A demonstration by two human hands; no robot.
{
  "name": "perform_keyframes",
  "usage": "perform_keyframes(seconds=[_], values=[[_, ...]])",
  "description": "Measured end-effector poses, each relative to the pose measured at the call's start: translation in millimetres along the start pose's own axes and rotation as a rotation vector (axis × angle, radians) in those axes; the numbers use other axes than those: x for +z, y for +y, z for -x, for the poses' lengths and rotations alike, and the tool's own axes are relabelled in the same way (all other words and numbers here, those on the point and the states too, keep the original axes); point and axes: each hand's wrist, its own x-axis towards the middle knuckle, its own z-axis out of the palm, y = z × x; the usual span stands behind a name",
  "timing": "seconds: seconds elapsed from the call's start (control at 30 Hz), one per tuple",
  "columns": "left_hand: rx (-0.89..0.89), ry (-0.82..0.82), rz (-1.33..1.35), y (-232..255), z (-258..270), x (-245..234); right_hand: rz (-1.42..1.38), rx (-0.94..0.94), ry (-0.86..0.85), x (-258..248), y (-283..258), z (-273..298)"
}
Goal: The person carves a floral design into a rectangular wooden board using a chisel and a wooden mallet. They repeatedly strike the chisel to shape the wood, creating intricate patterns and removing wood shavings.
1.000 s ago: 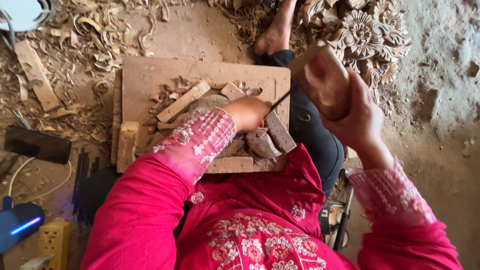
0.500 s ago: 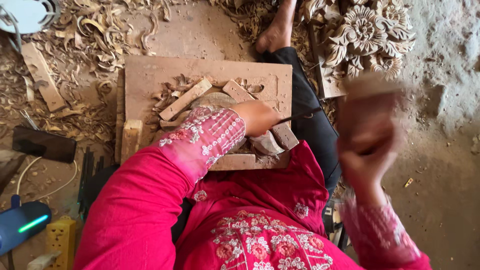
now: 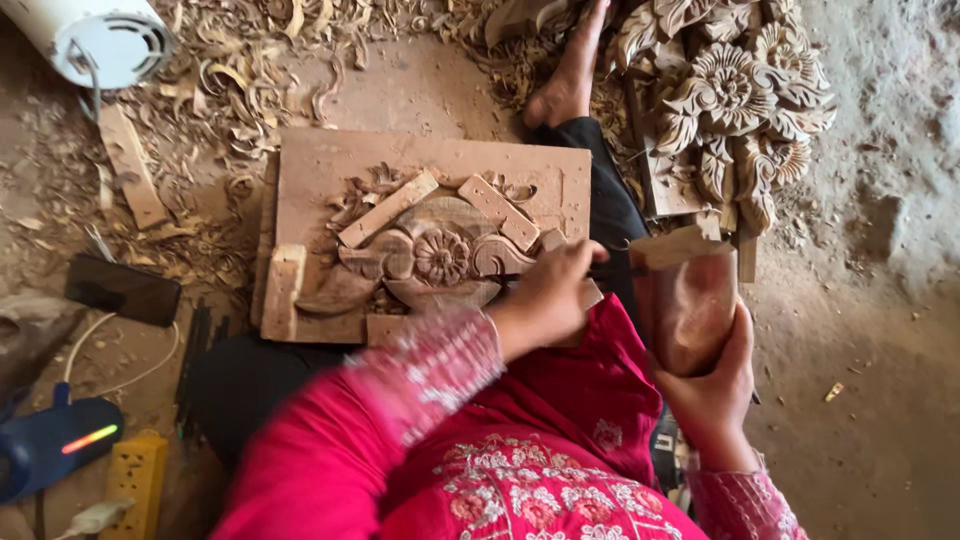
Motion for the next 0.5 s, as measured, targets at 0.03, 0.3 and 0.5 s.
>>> perform_keyframes(seconds=[0.03, 0.3, 0.5], values=[[-0.037, 0.132, 0.07, 12.7, 6.8, 12.5, -0.199, 0.018, -0.024, -5.2, -5.3, 2.5], [-0.007, 0.369, 0.165, 17.7, 26.7, 23.5, -1.175, 0.165, -0.069, -35.3, -18.6, 10.7], [-0.042, 0.236, 0.183, 15.8, 28.7, 21.9, -0.975, 0.165, -0.263, -14.4, 0.6, 28.5]])
